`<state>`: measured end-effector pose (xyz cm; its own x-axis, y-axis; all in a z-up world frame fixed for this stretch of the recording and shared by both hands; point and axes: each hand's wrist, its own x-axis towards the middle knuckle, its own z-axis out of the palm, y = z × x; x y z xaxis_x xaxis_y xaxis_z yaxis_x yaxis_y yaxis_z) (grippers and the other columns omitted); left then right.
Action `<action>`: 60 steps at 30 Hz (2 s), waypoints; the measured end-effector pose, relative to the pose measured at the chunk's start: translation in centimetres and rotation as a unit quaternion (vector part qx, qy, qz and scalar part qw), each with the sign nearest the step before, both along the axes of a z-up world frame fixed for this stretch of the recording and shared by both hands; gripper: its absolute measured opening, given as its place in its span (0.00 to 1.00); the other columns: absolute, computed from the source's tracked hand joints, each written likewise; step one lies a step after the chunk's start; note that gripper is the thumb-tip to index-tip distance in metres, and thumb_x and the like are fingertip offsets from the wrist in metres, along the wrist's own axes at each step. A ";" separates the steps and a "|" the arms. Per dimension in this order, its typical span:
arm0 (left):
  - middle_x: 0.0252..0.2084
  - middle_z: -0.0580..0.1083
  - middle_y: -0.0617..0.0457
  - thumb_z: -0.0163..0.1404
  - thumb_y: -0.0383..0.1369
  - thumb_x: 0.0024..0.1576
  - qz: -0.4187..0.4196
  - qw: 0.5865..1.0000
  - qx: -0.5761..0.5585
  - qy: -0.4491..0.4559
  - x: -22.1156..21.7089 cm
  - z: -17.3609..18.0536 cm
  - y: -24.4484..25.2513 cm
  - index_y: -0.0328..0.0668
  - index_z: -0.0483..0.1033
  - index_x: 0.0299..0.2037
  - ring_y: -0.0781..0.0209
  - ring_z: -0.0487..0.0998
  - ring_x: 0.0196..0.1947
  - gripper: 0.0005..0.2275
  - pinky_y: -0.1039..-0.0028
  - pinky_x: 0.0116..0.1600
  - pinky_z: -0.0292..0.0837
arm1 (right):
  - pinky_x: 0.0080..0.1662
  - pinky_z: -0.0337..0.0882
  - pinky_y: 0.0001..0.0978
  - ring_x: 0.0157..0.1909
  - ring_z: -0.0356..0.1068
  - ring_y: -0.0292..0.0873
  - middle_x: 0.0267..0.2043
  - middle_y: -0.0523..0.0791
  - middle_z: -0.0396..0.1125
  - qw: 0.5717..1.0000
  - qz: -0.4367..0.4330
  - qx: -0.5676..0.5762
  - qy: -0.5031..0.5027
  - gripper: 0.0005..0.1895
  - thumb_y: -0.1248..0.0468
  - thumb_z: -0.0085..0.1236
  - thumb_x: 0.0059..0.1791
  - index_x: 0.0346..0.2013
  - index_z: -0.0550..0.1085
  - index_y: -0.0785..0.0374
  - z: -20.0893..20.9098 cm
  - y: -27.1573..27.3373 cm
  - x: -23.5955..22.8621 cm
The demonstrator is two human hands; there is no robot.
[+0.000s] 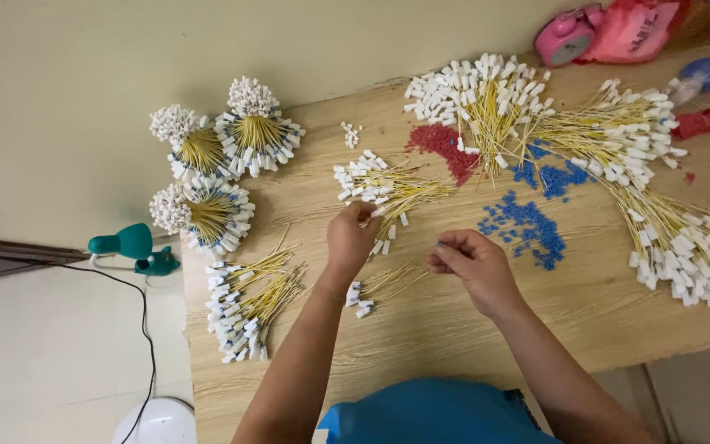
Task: Assemble small electronic components by attaching plastic caps to thin wires.
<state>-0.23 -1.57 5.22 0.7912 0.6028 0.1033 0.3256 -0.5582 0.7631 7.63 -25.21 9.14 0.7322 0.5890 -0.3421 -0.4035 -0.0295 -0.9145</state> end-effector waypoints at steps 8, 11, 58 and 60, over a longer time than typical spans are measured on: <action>0.35 0.79 0.54 0.58 0.23 0.57 -0.010 0.916 -0.383 -0.117 -3.9 5.7 -6.0 0.38 0.73 0.41 0.70 0.78 0.34 0.07 0.79 0.39 0.77 | 0.49 0.78 0.30 0.45 0.75 0.37 0.43 0.45 0.73 0.992 0.030 0.070 -0.104 0.07 0.70 0.57 0.53 0.45 0.75 0.67 5.2 2.0 -2.2; 0.36 0.77 0.54 0.58 0.21 0.59 -0.033 0.902 -0.399 -0.160 -5.2 7.1 -8.0 0.36 0.73 0.41 0.71 0.75 0.35 0.07 0.79 0.40 0.75 | 0.47 0.75 0.26 0.44 0.72 0.33 0.42 0.43 0.73 0.981 0.037 0.055 -0.182 0.06 0.71 0.58 0.53 0.45 0.76 0.67 5.6 1.9 -2.7; 0.41 0.79 0.50 0.55 0.26 0.60 -0.039 0.949 -0.304 -0.073 -7.9 5.9 -6.2 0.36 0.82 0.48 0.63 0.81 0.38 0.08 0.73 0.44 0.79 | 0.42 0.75 0.31 0.41 0.74 0.41 0.44 0.48 0.73 0.931 0.095 -0.060 -0.348 0.12 0.71 0.57 0.51 0.49 0.77 0.65 0.4 1.1 -5.1; 0.35 0.78 0.42 0.56 0.29 0.58 -0.084 0.986 -0.100 0.100 -9.2 5.0 -4.8 0.40 0.83 0.48 0.52 0.80 0.35 0.09 0.65 0.43 0.75 | 0.40 0.74 0.32 0.37 0.74 0.42 0.39 0.48 0.74 0.934 0.089 -0.175 -0.299 0.10 0.67 0.60 0.50 0.45 0.78 0.63 -6.3 0.2 -4.3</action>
<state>-9.43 -6.33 10.24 0.8743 0.4536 -0.1727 0.3963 -0.4616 0.7936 3.37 -24.97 2.83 0.7548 0.6486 -0.0980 0.2152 -0.3859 -0.8971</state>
